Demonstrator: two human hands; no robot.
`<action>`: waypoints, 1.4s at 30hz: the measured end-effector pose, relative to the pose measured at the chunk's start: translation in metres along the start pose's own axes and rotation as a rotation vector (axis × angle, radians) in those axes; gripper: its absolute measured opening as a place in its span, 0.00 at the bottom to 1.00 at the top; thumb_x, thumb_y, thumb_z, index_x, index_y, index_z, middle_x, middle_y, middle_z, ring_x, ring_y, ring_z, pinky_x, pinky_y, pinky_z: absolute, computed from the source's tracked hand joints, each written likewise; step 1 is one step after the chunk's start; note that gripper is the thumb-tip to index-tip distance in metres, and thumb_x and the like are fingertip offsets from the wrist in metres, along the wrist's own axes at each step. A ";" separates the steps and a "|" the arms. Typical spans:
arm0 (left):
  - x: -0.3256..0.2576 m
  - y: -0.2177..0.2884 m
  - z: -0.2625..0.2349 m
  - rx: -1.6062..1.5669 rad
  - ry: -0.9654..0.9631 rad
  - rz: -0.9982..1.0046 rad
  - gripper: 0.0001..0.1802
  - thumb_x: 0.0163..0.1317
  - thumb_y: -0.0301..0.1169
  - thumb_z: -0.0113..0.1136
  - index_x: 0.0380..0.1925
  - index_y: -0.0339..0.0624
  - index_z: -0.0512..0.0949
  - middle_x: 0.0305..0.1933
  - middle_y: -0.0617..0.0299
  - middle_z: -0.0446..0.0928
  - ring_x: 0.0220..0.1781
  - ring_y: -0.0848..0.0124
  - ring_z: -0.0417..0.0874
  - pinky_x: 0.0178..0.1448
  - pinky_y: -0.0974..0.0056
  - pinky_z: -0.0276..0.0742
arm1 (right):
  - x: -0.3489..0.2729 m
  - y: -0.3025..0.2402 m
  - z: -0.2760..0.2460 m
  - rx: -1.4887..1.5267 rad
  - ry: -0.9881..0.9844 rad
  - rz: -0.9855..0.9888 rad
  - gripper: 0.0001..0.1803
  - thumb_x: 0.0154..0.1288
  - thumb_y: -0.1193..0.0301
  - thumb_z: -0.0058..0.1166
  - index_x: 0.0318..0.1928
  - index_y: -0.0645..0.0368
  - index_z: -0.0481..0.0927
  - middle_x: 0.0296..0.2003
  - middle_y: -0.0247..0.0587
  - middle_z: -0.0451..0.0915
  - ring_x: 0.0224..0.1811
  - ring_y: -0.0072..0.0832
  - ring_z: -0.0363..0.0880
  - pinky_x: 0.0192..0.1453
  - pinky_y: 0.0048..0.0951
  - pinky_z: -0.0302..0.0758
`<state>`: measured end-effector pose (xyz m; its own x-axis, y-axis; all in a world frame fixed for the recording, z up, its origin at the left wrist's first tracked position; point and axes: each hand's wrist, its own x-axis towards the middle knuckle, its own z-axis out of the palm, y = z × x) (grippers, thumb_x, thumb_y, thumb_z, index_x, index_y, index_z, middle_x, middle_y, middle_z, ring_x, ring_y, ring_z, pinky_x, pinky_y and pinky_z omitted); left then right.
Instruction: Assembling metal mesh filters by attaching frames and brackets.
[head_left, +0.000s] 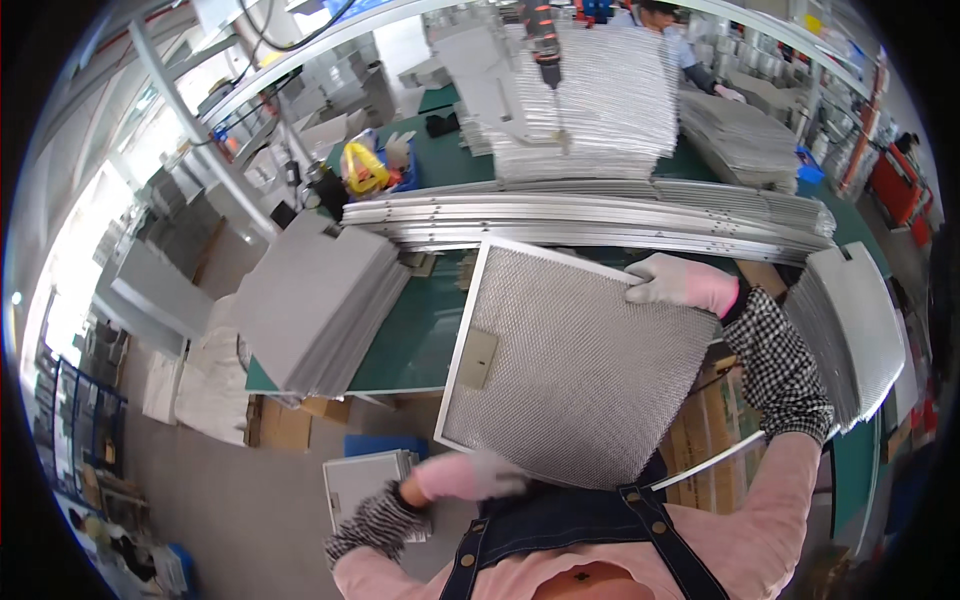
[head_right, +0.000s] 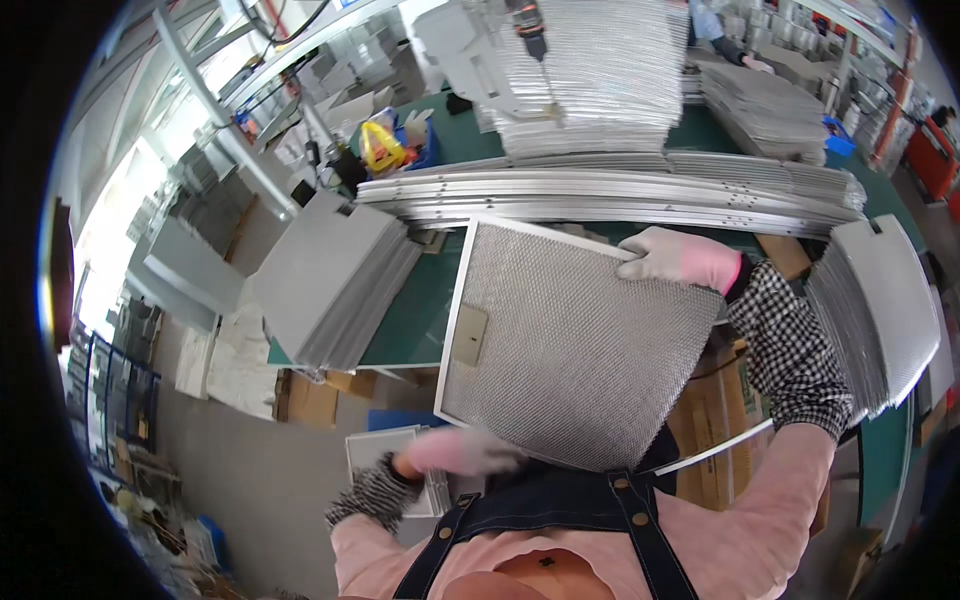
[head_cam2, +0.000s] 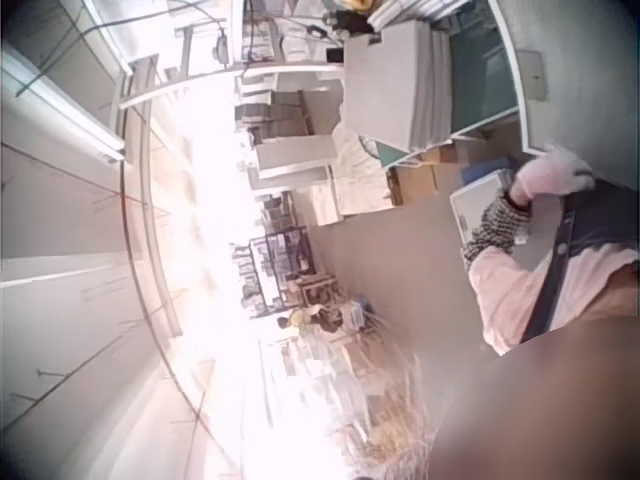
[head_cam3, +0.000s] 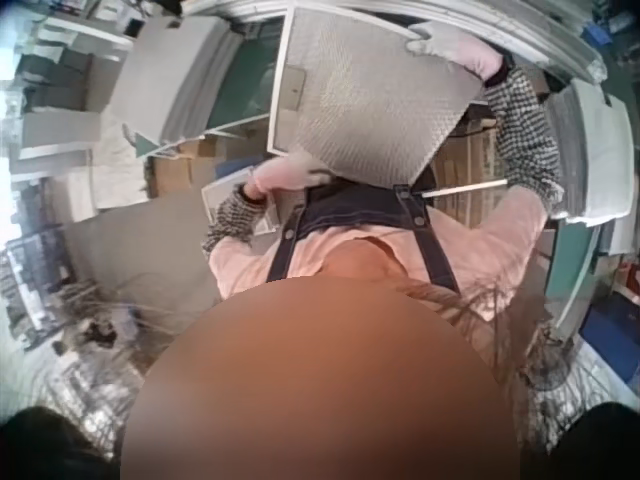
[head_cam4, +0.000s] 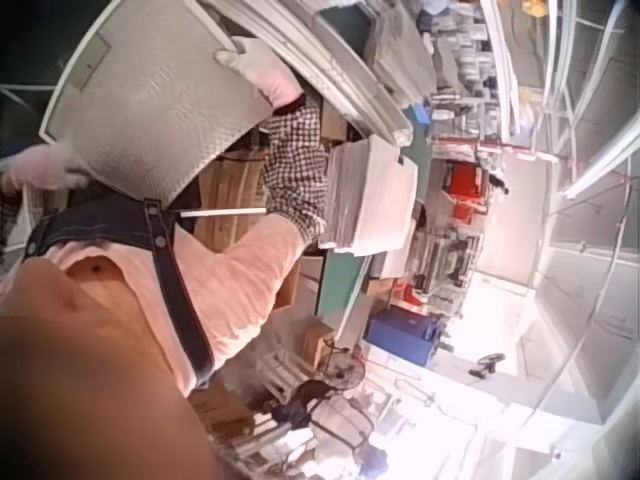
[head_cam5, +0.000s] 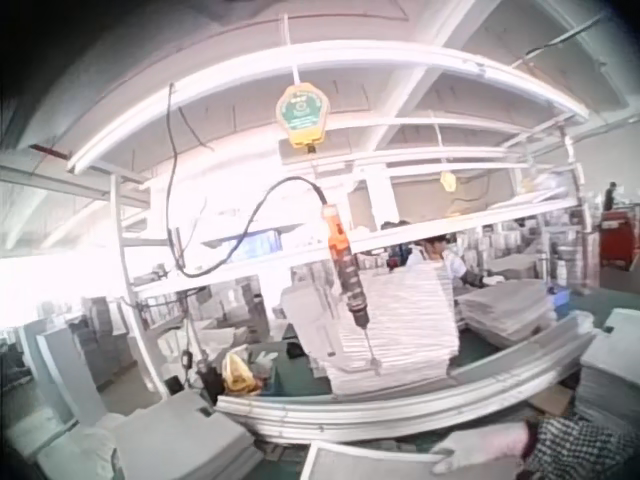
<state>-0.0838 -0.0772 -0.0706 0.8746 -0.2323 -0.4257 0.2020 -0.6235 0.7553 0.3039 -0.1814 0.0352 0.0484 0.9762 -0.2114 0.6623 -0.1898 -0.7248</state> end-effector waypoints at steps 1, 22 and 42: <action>-0.023 -0.008 -0.018 0.273 0.319 0.040 0.16 0.66 0.41 0.58 0.46 0.43 0.83 0.40 0.49 0.82 0.46 0.56 0.84 0.53 0.56 0.79 | 0.015 -0.010 0.006 -0.019 -0.047 -0.036 0.26 0.69 0.57 0.56 0.53 0.69 0.80 0.36 0.44 0.82 0.40 0.30 0.79 0.49 0.31 0.74; -0.026 0.052 -0.180 -0.023 0.598 0.043 0.16 0.61 0.32 0.62 0.43 0.31 0.81 0.34 0.50 0.81 0.35 0.66 0.82 0.43 0.61 0.76 | 0.065 -0.088 0.042 -0.341 -0.130 -0.359 0.16 0.73 0.60 0.51 0.45 0.61 0.80 0.32 0.48 0.82 0.34 0.42 0.82 0.42 0.40 0.77; 0.094 0.089 -0.154 0.461 0.871 0.087 0.16 0.59 0.45 0.65 0.32 0.43 0.79 0.30 0.56 0.81 0.34 0.54 0.85 0.39 0.54 0.79 | -0.009 -0.050 0.002 -0.347 -0.112 -0.084 0.16 0.75 0.59 0.48 0.44 0.62 0.75 0.23 0.43 0.77 0.27 0.34 0.80 0.34 0.36 0.73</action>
<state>0.0843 -0.0394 0.0330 0.9344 0.2237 0.2772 0.0918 -0.9030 0.4196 0.2690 -0.1811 0.0716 -0.0862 0.9658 -0.2446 0.8752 -0.0439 -0.4817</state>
